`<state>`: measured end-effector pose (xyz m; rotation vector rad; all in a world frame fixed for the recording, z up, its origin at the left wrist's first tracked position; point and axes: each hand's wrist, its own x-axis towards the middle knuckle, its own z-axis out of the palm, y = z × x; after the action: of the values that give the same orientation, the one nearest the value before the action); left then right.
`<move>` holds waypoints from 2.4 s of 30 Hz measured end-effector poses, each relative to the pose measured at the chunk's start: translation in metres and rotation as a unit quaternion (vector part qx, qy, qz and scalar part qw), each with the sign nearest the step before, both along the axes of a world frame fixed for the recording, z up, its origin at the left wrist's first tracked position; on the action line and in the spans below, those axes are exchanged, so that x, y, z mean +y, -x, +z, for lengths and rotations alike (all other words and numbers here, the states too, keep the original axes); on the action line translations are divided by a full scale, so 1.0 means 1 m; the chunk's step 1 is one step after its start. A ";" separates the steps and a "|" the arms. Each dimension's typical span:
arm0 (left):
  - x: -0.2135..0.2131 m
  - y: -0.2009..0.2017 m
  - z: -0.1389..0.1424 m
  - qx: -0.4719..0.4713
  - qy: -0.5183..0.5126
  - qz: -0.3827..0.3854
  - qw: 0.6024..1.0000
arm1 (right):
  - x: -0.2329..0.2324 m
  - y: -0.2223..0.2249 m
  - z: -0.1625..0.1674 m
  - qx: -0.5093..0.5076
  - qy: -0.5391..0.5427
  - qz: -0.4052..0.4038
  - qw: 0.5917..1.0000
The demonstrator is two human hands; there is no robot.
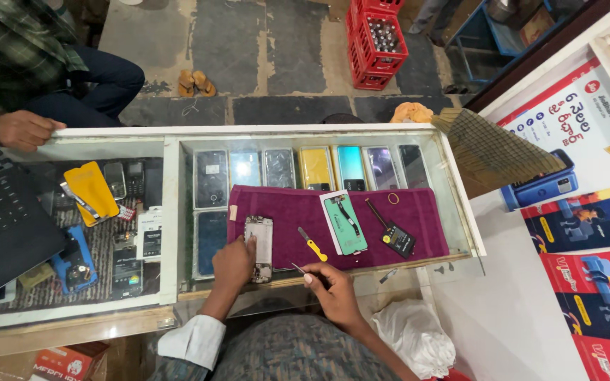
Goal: The person sits at a repair counter and works on a disassembled smartphone. They pick up a small metal tool, hold the phone frame, and use the tool to pry and work along the edges of the phone's internal frame and screen assembly, repositioning the phone repeatedly while continuing to work on it.
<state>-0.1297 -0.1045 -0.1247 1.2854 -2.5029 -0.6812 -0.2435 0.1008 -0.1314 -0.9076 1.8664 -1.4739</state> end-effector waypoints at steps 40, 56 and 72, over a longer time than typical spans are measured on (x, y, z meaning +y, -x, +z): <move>0.018 -0.012 -0.004 0.067 -0.013 0.068 0.995 | -0.066 0.004 -0.018 0.086 -0.132 -0.038 0.987; 0.010 -0.032 0.003 0.347 -0.182 0.046 0.919 | -0.105 -0.028 -0.004 -0.072 0.015 0.001 0.997; -0.007 -0.026 -0.013 0.436 -0.214 0.081 0.870 | -0.121 -0.027 -0.015 -0.030 0.038 0.025 0.999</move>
<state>-0.1038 -0.1117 -0.1377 0.9538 -1.5323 -1.4357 -0.2165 -0.0206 -0.1467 -0.9280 1.7421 -1.5326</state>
